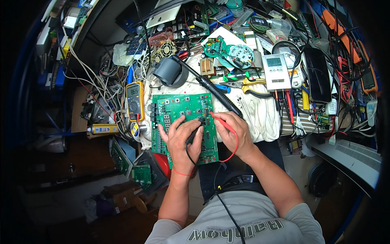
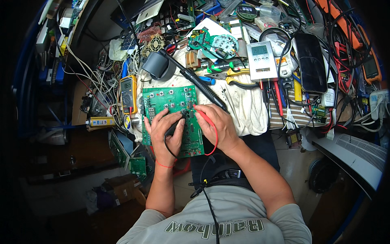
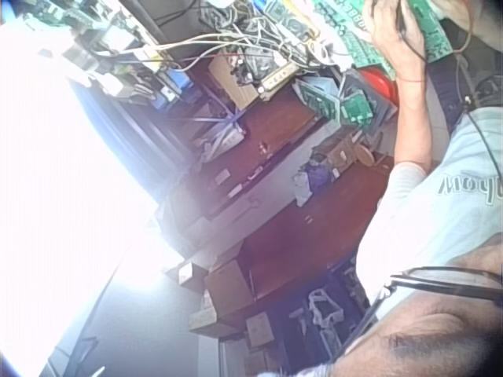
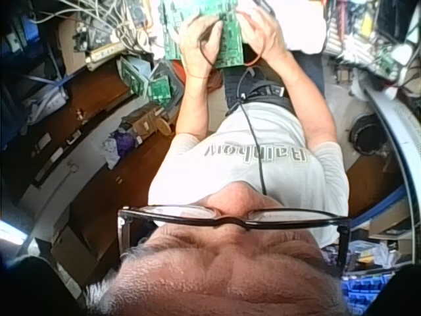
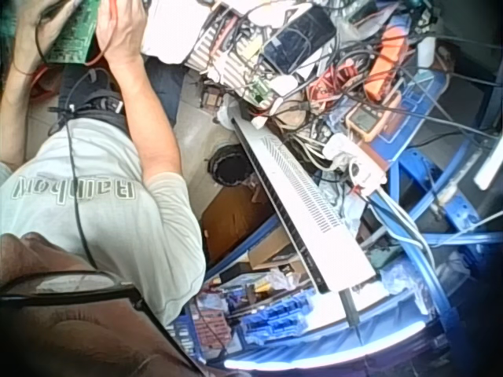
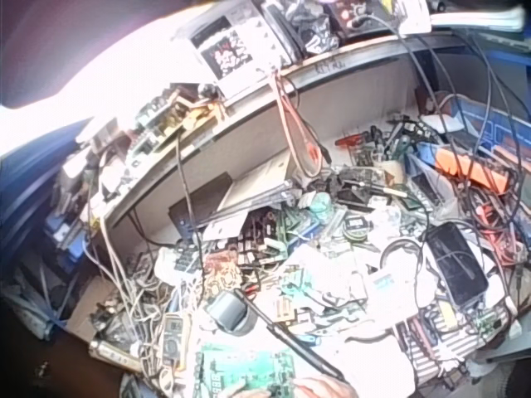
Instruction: The person tests a green circuit board using a multimeter and a soldering iron. They probe multiple points on the board with multimeter leads, then use a soldering iron to touch several components while holding the board steady.
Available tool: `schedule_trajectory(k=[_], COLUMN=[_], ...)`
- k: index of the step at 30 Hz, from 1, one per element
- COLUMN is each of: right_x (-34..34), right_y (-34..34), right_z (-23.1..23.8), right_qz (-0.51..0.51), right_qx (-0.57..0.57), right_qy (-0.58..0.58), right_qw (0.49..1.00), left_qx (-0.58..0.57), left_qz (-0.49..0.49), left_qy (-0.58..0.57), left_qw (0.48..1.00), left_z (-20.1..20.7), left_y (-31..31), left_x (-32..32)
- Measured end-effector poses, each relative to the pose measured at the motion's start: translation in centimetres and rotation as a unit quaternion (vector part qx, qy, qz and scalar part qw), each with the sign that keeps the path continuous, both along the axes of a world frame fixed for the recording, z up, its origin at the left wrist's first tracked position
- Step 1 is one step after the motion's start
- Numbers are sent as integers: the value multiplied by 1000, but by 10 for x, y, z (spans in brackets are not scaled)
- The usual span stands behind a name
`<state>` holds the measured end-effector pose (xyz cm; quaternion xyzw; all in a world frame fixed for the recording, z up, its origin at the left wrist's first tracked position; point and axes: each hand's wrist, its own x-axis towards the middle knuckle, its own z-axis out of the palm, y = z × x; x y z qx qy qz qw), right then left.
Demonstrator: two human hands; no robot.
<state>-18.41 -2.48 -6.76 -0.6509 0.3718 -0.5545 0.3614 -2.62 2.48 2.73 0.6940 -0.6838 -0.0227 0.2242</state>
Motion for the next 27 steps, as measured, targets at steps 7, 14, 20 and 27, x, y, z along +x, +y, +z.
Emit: schedule_trajectory(k=[7,14,20,27], right_x=[0,1,1,1], right_y=[0,-1,-1,0], right_z=[0,-1,-2,-2], right_qz=[-1,-1,2,1], right_qx=[-1,-7,-3,0], right_qy=[-1,-5,-6,-6], right_qw=[1000,1000,1000,1000], left_qx=[2,1,0,1], left_qz=[-3,-5,-4,-1], left_qy=[-2,3,3,1], left_qw=[1000,1000,1000,1000], left_z=[0,-1,0,0], left_y=[0,0,0,0], left_x=[0,0,0,0])
